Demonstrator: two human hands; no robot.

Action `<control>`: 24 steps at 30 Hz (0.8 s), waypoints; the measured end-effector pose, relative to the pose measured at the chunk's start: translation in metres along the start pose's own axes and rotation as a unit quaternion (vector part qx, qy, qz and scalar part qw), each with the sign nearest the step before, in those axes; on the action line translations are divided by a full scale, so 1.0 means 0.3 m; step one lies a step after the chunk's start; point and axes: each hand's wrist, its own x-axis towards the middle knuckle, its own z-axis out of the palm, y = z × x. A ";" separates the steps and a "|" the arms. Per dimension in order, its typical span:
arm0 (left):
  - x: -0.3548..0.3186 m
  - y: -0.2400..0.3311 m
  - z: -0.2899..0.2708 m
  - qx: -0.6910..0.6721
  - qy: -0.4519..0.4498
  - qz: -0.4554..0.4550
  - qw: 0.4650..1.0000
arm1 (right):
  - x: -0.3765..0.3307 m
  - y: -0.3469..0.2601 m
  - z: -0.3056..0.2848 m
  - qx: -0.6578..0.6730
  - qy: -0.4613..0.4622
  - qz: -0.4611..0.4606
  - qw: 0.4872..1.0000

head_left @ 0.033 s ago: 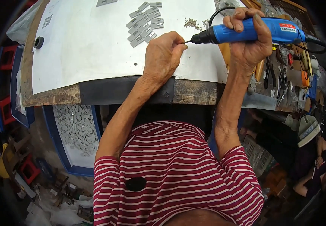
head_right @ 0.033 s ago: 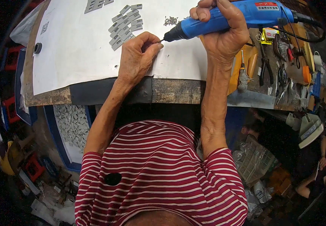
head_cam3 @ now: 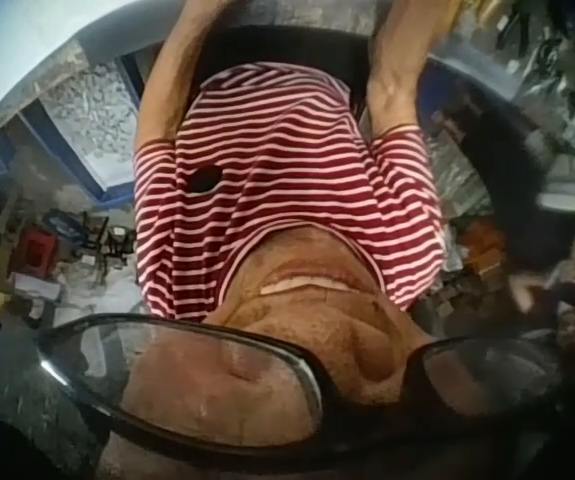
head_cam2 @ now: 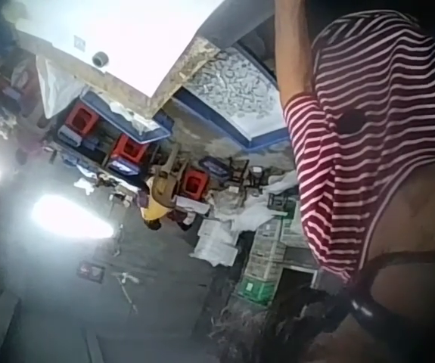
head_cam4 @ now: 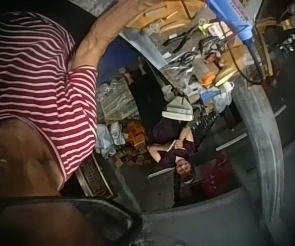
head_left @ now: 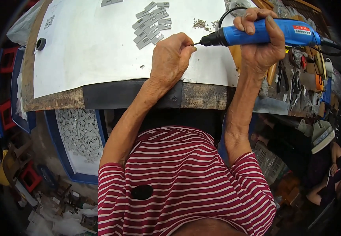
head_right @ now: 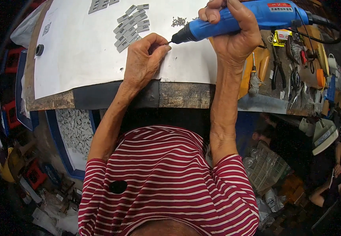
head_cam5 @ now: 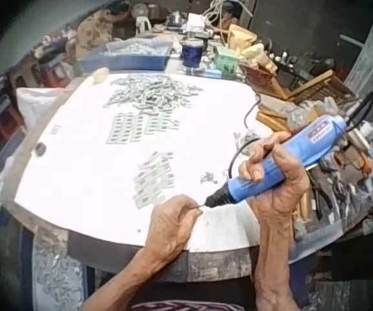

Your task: Assembling small metal plates using an electric screwdriver.

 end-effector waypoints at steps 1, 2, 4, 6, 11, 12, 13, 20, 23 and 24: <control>0.000 0.003 -0.001 0.003 -0.010 -0.006 1.000 | -0.001 -0.001 0.006 0.014 -0.017 0.007 1.000; 0.000 0.002 -0.001 0.002 -0.010 -0.006 1.000 | 0.001 -0.003 0.010 0.014 -0.017 0.008 1.000; -0.001 -0.002 0.003 -0.006 -0.005 0.014 1.000 | 0.003 -0.008 0.015 -0.028 -0.069 0.001 0.997; -0.004 -0.005 0.005 -0.004 0.000 0.020 1.000 | 0.005 -0.005 0.015 -0.031 -0.078 0.004 0.996; -0.006 -0.006 0.004 0.007 0.003 0.022 1.000 | 0.002 0.000 0.011 -0.036 -0.076 0.000 0.996; -0.006 -0.006 0.005 0.004 0.004 0.023 1.000 | 0.002 -0.001 0.011 -0.036 -0.069 -0.002 0.997; -0.007 -0.006 0.004 0.001 0.005 0.024 1.000 | 0.002 -0.002 0.011 -0.036 -0.062 -0.004 0.997; -0.010 -0.006 0.003 0.005 0.010 0.028 1.000 | -0.002 -0.003 0.013 -0.025 -0.040 -0.001 0.999; -0.008 0.000 -0.001 0.010 0.002 0.016 1.000 | -0.001 -0.005 0.012 -0.010 -0.029 0.005 1.000; -0.008 0.000 -0.001 0.007 0.003 0.015 1.000 | 0.000 -0.005 0.010 -0.014 -0.028 0.001 1.000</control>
